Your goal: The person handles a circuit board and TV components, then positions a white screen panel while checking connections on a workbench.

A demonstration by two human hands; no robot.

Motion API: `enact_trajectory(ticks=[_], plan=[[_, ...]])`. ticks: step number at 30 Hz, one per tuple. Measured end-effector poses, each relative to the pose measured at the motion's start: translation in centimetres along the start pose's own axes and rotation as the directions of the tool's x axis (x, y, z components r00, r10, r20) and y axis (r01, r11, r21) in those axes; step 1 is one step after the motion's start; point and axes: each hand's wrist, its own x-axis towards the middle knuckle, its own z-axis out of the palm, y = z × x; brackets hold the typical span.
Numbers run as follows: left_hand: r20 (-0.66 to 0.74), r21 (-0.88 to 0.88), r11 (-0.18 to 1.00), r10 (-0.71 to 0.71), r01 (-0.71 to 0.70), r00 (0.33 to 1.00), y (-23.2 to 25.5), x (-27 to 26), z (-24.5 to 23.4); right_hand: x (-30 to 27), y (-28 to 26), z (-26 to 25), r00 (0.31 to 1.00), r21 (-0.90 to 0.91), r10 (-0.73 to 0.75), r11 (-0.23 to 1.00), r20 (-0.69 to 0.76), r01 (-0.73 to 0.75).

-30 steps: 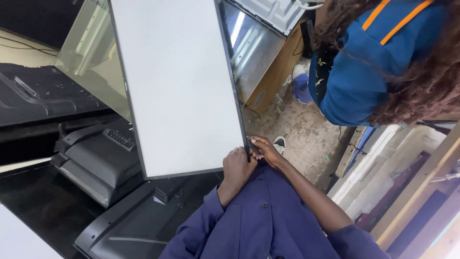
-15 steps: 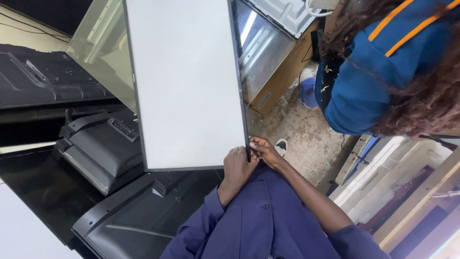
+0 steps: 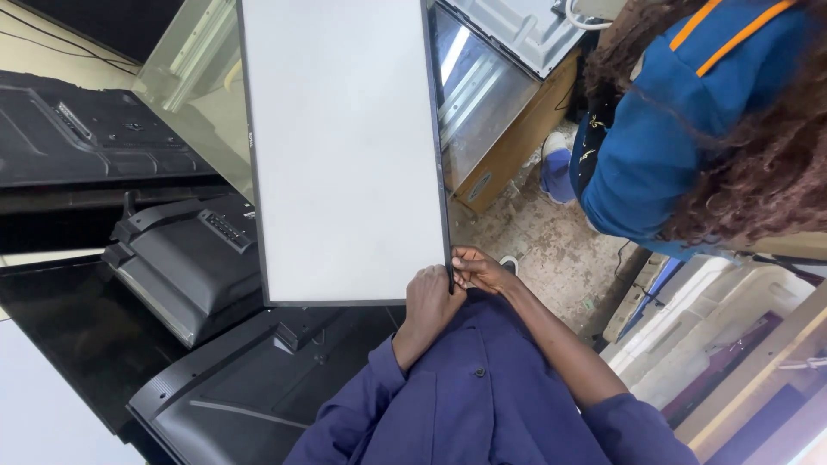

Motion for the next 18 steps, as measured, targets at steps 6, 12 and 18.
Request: enact_trajectory(ticks=[6, 12, 18], plan=[[0.019, 0.039, 0.999, 0.032, -0.033, 0.999, -0.2, 0.0, 0.3, -0.9, -1.2, 0.9, 1.0, -0.095, -0.015, 0.995, -0.015, 0.013], [0.014, 0.061, 0.997, 0.051, -0.052, 0.999, -0.2, 0.3, 0.3, -1.7, -3.1, 2.2, 0.995, -0.291, -0.056, 0.956, -0.078, 0.031], [-0.002, 0.007, 1.0, 0.027, -0.027, 1.0, -0.1, -0.1, 0.5, -1.6, -2.2, 1.7, 0.995, -0.286, -0.037, 0.958, -0.093, 0.009]])
